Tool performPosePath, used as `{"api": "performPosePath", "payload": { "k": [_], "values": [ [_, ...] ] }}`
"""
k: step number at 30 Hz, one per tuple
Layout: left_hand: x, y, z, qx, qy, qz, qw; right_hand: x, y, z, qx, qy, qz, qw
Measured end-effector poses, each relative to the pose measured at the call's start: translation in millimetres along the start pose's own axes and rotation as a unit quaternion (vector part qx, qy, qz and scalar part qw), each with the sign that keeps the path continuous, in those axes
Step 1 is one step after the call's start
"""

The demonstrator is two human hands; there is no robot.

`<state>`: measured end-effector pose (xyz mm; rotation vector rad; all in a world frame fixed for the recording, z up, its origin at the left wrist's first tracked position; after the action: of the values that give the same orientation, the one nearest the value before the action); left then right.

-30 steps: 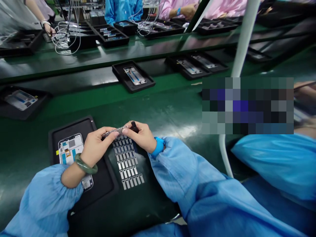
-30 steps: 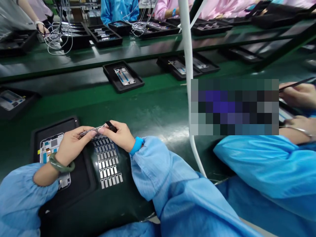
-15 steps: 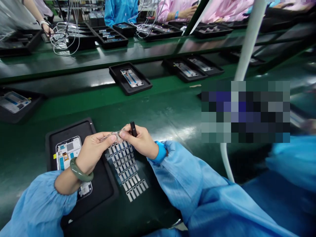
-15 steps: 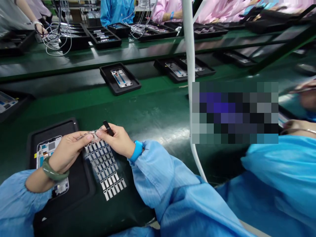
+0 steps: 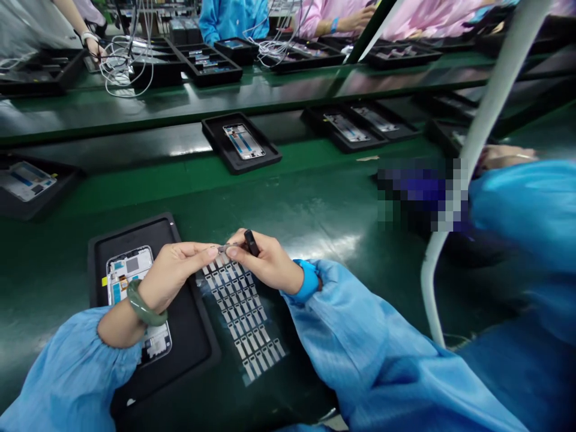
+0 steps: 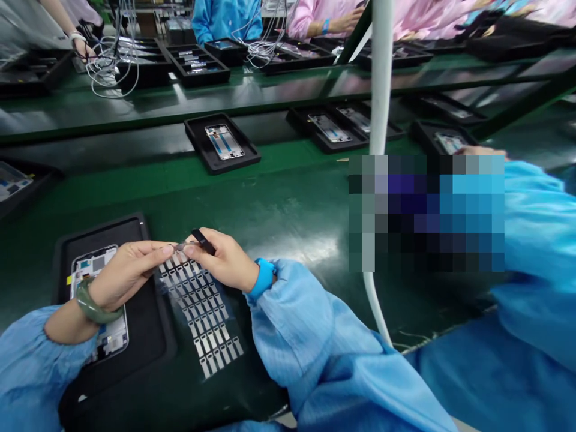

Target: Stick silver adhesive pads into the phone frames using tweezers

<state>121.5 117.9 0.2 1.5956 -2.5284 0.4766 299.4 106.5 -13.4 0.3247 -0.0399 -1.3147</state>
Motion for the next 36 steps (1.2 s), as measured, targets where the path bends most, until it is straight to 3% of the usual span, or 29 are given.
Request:
{"api": "performPosePath", "payload": {
  "k": [10, 13, 17, 20, 28, 31, 34, 36],
  "values": [
    [-1.2, 6.6, -4.4, -0.025, 0.025, 0.074, 0.997, 3.0, 4.7, 0.1, 0.076, 0.044, 0.014, 0.996],
    [-0.4, 5.0, -3.3, -0.088, -0.032, 0.049, 0.994, 2.6, 4.5, -0.7, 0.091, 0.041, 0.012, 0.995],
    [3.3, -2.4, -0.5, -0.217, -0.137, -0.009, 0.967, 5.6, 0.6, 1.1, 0.117, 0.082, 0.041, 0.989],
    [4.2, -4.7, 2.2, -0.248, -0.136, -0.016, 0.959, 9.0, -2.3, 3.3, 0.128, 0.139, 0.068, 0.98],
    [-2.0, 5.4, -1.4, -0.25, -0.066, 0.074, 0.963, 11.7, -0.8, 2.5, 0.2, 0.205, 0.097, 0.953],
    [-2.2, 5.9, -2.3, -0.248, -0.072, 0.119, 0.959, 9.8, 2.9, 0.5, 0.204, 0.212, 0.086, 0.952],
    [-3.2, 5.3, 0.3, -0.315, -0.156, 0.11, 0.93, 5.7, 12.3, -0.5, 0.206, 0.214, 0.066, 0.953],
    [-4.8, 4.5, 4.6, -0.422, -0.227, 0.083, 0.874, 3.6, 22.4, 0.9, 0.203, 0.205, 0.062, 0.955]
  ]
}}
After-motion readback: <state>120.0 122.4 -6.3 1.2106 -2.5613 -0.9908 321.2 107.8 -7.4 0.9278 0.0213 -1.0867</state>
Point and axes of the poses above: each hand's wrist, its own x-axis away from the middle knuckle, its own y-axis out of the back of the hand, z = x × y, the point moved 1 cm from there along -x, towards the middle knuckle, and after that the axes turned 5 degrees about -y, right-handed, at the moved point
